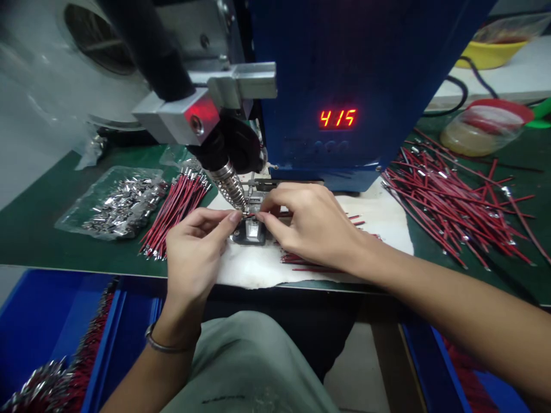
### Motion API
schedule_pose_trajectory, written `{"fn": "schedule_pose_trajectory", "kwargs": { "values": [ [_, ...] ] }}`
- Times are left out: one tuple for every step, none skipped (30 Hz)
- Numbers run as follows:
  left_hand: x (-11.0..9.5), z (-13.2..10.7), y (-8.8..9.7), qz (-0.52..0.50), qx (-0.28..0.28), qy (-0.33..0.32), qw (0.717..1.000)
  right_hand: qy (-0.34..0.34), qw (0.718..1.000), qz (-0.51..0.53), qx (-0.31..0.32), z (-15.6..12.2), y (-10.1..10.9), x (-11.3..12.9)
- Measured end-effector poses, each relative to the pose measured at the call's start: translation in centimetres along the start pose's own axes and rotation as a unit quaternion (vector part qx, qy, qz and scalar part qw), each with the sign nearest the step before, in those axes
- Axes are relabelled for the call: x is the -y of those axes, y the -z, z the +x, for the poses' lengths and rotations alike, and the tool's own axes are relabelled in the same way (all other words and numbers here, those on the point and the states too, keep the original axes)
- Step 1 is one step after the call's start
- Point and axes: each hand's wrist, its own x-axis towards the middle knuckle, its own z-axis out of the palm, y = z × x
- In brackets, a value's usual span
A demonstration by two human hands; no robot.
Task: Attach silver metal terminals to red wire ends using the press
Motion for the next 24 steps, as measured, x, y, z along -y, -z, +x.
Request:
{"fn": "schedule_pose_trajectory", "kwargs": {
  "values": [
    [0.04, 0.01, -0.01, 0.001, 0.001, 0.000, 1.000, -0.001, 1.000, 0.002, -0.001, 0.01, 0.00, 0.02],
    [0.07, 0.02, -0.02, 0.002, 0.001, 0.000, 1.000, -0.002, 1.000, 0.004, -0.001, 0.01, 0.01, 0.03],
    [0.08, 0.02, -0.04, 0.003, 0.001, 0.000, 1.000, -0.003, 1.000, 0.005, -0.001, 0.01, 0.02, 0.05],
    [0.08, 0.02, -0.07, 0.003, 0.002, 0.001, 1.000, -0.003, 1.000, 0.005, -0.001, 0.00, 0.02, 0.06],
    [0.06, 0.02, -0.10, 0.003, 0.002, 0.001, 1.000, -0.003, 1.000, 0.005, -0.001, 0.00, 0.02, 0.07],
    [0.03, 0.02, -0.13, 0.001, 0.003, 0.000, 1.000, -0.001, 1.000, 0.005, -0.002, -0.01, 0.01, 0.07],
    [-0.01, 0.02, -0.15, -0.001, 0.003, 0.000, 1.000, 0.000, 1.000, 0.005, -0.002, -0.01, 0.00, 0.06],
    [-0.06, 0.01, -0.15, -0.002, 0.002, 0.000, 1.000, 0.002, 1.000, 0.006, -0.003, -0.01, -0.02, 0.05],
    [-0.10, 0.01, -0.14, -0.003, 0.002, 0.000, 1.000, 0.003, 1.000, 0.006, -0.004, 0.00, -0.04, 0.03],
    [-0.13, 0.00, -0.12, -0.003, 0.002, 0.000, 1.000, 0.003, 1.000, 0.006, -0.005, 0.00, -0.07, 0.01],
    [-0.15, -0.01, -0.10, -0.003, 0.001, 0.001, 1.000, 0.004, 1.000, 0.006, -0.006, 0.00, -0.09, -0.02],
    [-0.17, -0.02, -0.07, -0.002, 0.001, 0.002, 1.000, 0.005, 1.000, 0.006, -0.007, -0.01, -0.12, -0.04],
    [-0.18, -0.03, -0.04, 0.000, -0.001, 0.001, 1.000, 0.007, 1.000, 0.007, -0.008, -0.03, -0.15, -0.07],
    [-0.19, -0.03, -0.01, 0.002, -0.002, -0.001, 1.000, 0.008, 1.000, 0.008, -0.008, -0.06, -0.18, -0.08],
    [-0.18, -0.03, 0.01, 0.003, -0.003, -0.002, 1.000, 0.010, 1.000, 0.010, -0.008, -0.11, -0.20, -0.09],
    [-0.17, -0.02, 0.03, 0.004, -0.004, -0.004, 1.000, 0.011, 1.000, 0.012, -0.008, -0.17, -0.23, -0.09],
    [-0.14, -0.01, 0.05, 0.004, -0.004, -0.004, 1.000, 0.012, 1.000, 0.013, -0.009, -0.22, -0.24, -0.09],
    [-0.10, 0.00, 0.06, 0.003, -0.004, -0.005, 1.000, 0.012, 1.000, 0.013, -0.008, -0.27, -0.25, -0.09],
    [-0.06, 0.01, 0.07, 0.002, -0.003, -0.005, 1.000, 0.011, 1.000, 0.013, -0.009, -0.31, -0.25, -0.08],
    [-0.02, 0.02, 0.07, 0.001, -0.001, -0.005, 1.000, 0.010, 1.000, 0.013, -0.009, -0.32, -0.25, -0.08],
    [0.02, 0.02, 0.07, 0.001, 0.001, -0.005, 1.000, 0.009, 1.000, 0.012, -0.010, -0.32, -0.24, -0.07],
    [0.05, 0.01, 0.06, 0.002, 0.001, -0.005, 1.000, 0.009, 1.000, 0.011, -0.011, -0.30, -0.22, -0.06],
    [0.07, 0.00, 0.05, 0.003, 0.001, -0.005, 1.000, 0.009, 1.000, 0.010, -0.012, -0.27, -0.21, -0.05],
    [0.07, -0.01, 0.03, 0.004, 0.001, -0.005, 1.000, 0.009, 1.000, 0.008, -0.012, -0.23, -0.20, -0.04]
  ]
}}
